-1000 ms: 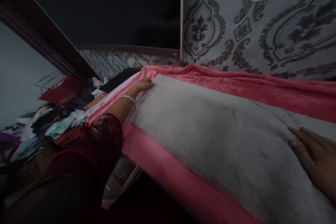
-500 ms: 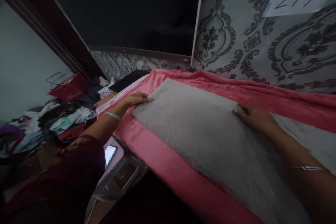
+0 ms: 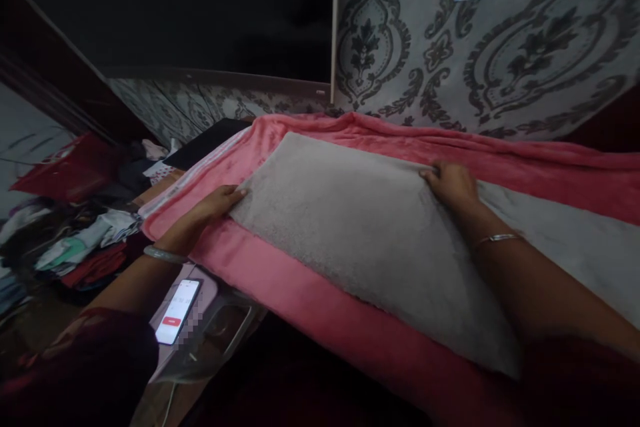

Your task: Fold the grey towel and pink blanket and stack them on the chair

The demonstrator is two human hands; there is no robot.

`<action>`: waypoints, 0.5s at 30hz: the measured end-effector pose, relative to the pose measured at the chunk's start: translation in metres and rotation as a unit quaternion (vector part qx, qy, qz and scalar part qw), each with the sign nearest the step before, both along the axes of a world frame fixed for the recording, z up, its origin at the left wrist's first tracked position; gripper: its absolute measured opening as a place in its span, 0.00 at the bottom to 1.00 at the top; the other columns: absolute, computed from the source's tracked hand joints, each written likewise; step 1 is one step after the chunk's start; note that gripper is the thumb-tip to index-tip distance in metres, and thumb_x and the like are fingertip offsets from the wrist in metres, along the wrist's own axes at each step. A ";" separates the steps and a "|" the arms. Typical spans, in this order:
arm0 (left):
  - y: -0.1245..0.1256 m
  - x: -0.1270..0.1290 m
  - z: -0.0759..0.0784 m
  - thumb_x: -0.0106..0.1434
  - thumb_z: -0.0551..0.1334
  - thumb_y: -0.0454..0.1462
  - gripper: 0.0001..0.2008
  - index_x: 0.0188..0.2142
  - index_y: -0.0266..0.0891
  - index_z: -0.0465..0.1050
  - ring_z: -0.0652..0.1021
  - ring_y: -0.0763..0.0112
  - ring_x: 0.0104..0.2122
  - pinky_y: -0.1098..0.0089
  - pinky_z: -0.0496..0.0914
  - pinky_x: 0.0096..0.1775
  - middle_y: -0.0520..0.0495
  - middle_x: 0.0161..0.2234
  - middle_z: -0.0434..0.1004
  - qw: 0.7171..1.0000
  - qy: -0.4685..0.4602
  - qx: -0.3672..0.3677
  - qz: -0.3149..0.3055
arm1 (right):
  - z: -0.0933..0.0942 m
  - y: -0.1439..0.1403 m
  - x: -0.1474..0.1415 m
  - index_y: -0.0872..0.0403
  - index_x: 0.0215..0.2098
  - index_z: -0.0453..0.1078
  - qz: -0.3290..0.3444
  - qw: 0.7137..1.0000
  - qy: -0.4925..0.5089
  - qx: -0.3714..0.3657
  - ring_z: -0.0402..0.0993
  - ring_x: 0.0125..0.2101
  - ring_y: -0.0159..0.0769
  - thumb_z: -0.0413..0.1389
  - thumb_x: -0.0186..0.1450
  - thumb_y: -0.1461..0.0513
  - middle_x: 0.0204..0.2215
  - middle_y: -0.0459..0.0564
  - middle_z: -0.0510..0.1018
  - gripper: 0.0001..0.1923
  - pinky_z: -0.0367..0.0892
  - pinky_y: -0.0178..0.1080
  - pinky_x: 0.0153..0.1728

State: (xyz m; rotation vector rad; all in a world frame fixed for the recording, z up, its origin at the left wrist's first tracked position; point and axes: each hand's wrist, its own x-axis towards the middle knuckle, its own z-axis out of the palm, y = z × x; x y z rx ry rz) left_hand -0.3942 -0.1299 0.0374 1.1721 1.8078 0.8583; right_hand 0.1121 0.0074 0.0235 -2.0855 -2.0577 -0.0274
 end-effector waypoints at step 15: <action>0.007 0.004 0.024 0.45 0.74 0.47 0.18 0.30 0.36 0.79 0.77 0.66 0.26 0.71 0.70 0.29 0.45 0.27 0.80 0.999 -0.034 -0.032 0.022 | -0.020 -0.012 0.031 0.55 0.60 0.71 0.038 0.995 0.082 0.040 0.68 0.58 0.52 0.57 0.68 0.61 0.57 0.60 0.74 0.22 0.64 0.52 0.59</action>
